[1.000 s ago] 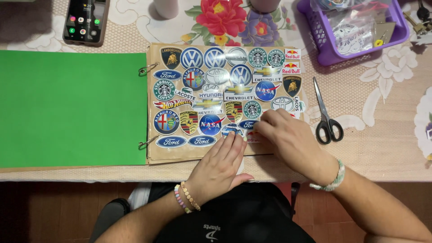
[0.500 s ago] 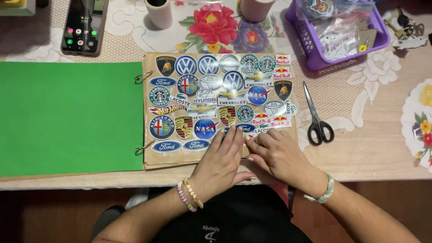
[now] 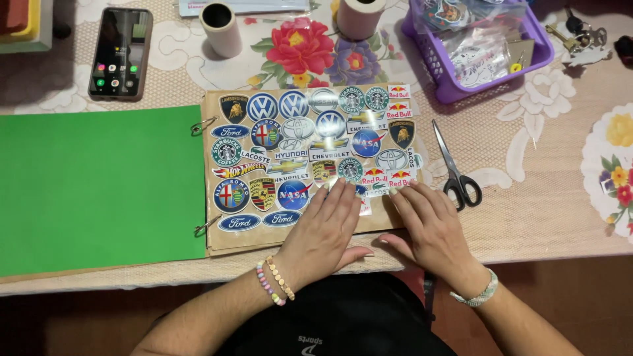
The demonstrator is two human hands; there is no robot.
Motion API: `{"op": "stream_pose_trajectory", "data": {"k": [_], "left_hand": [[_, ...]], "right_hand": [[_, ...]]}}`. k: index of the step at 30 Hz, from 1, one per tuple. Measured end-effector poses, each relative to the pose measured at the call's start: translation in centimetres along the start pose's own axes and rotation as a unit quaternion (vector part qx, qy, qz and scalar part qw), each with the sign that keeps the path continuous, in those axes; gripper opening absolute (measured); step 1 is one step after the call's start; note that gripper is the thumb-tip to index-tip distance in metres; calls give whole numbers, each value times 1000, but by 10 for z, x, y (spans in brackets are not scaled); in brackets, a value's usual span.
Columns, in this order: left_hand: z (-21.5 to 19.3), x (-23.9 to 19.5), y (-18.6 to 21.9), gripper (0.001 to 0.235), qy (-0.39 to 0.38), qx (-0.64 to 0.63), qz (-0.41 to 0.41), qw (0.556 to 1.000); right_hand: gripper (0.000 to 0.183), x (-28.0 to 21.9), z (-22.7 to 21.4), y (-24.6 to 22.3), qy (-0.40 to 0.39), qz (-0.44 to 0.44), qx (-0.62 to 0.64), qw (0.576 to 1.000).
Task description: Browsing and organizing a sticker collection in a scrapbook
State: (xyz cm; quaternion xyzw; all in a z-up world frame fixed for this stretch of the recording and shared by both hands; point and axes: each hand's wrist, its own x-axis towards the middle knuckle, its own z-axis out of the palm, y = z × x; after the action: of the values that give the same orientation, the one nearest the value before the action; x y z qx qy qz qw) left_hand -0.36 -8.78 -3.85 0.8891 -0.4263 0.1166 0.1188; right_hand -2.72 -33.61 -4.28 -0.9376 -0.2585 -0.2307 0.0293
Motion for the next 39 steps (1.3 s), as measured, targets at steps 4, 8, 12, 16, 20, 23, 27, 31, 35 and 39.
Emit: {"op": "stream_pose_trajectory", "data": {"k": [4,8,12,16,20,23,27,31,35,39], "left_hand": [[4,6,7,97,-21,-34,4,999],[14,4,5,99,-76,-15,-18,997],[16,4,6,102,-83,-12,-18,996],[13,5,7,102,-86,-15,-23,996],[14,3,5,94,-83,-54,-28,995],[10,4,2,80,-56,-86,-14,995],[18,3,4,55,29,-44,29,998],[-17,15,8,50,73,19,42,996],[-31,24,11,31,114,18,21,993],[-57,31,-8,33,189,-72,-44,978]], "right_hand": [[79,-1,-1,1,-10,10,11,1000],[88,9,-2,-2,-48,4,22,999],[86,10,-3,-3,-81,25,30,996],[79,8,-8,8,-88,26,63,994],[52,-3,-22,30,-63,-35,54,996],[32,-6,-33,36,-49,-85,36,995],[24,0,-51,34,-36,-97,13,995],[27,32,-86,41,-88,-60,166,980],[32,58,-112,41,-113,-43,206,971],[34,81,-132,26,76,14,171,982]]}}
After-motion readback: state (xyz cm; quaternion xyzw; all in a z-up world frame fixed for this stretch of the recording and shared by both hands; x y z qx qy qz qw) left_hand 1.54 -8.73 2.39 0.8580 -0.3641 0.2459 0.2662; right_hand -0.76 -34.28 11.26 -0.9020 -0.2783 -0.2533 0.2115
